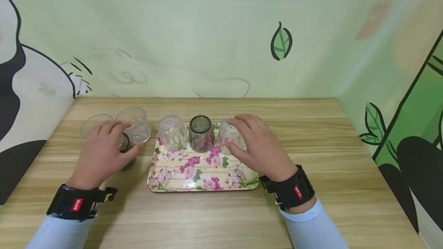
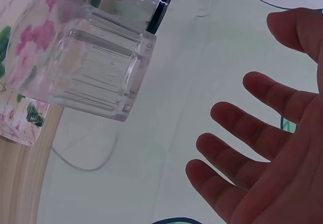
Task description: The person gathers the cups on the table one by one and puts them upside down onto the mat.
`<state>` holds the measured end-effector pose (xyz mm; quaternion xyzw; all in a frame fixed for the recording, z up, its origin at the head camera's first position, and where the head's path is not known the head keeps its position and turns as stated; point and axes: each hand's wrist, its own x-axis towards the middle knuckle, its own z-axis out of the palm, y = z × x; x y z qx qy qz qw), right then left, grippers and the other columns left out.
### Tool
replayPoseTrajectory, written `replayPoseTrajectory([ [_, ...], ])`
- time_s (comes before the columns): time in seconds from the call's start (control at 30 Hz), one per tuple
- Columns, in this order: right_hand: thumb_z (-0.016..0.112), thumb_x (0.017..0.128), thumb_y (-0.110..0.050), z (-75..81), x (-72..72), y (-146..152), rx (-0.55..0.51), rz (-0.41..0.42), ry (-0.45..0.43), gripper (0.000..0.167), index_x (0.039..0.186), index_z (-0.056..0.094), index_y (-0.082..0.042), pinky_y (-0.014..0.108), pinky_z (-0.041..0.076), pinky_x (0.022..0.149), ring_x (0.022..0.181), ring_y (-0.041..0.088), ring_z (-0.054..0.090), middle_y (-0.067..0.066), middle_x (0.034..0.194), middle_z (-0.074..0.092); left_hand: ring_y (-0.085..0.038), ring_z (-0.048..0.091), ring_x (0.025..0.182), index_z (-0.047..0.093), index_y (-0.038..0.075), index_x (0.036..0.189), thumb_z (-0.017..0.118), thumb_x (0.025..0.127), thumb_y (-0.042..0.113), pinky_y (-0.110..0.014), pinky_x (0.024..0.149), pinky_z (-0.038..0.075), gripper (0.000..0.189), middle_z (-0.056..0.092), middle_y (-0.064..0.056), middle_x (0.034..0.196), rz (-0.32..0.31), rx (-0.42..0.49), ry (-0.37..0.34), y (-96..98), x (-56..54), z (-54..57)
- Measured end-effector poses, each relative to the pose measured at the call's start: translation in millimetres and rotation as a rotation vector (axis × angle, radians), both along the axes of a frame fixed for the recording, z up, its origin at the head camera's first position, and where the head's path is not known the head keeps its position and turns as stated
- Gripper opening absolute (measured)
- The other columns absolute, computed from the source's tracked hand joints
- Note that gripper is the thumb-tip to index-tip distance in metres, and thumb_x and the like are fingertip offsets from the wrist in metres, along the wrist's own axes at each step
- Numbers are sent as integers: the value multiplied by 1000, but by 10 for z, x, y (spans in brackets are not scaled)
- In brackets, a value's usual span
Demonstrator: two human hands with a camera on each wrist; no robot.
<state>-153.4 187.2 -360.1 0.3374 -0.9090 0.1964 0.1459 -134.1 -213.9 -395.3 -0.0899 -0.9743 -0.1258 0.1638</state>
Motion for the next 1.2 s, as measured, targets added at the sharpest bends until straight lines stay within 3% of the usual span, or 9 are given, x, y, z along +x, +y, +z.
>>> replayPoseTrajectory([
  [0.37,70,92,-30,-10,0,-6,0,10,0,55,140,54,-8,50,45,108,129,31,50,14,137,54,-51,44,127,57,-3,131,72,84,47,-64,108,34,71,53,-30,135,34,4,-26,-103,5,-93],
  [0.93,69,92,-28,-22,-6,17,1,19,-7,55,140,53,-9,49,44,109,129,29,49,12,136,54,-52,44,125,59,-3,128,72,84,44,-66,105,35,65,54,-31,129,30,3,3,-78,31,-125],
  [1.2,68,93,-30,-21,-6,13,1,20,-6,53,140,53,-10,48,44,109,129,29,50,12,136,54,-53,43,125,57,-3,132,71,86,45,-66,106,33,68,54,-33,128,41,-6,-32,-97,21,-126],
])
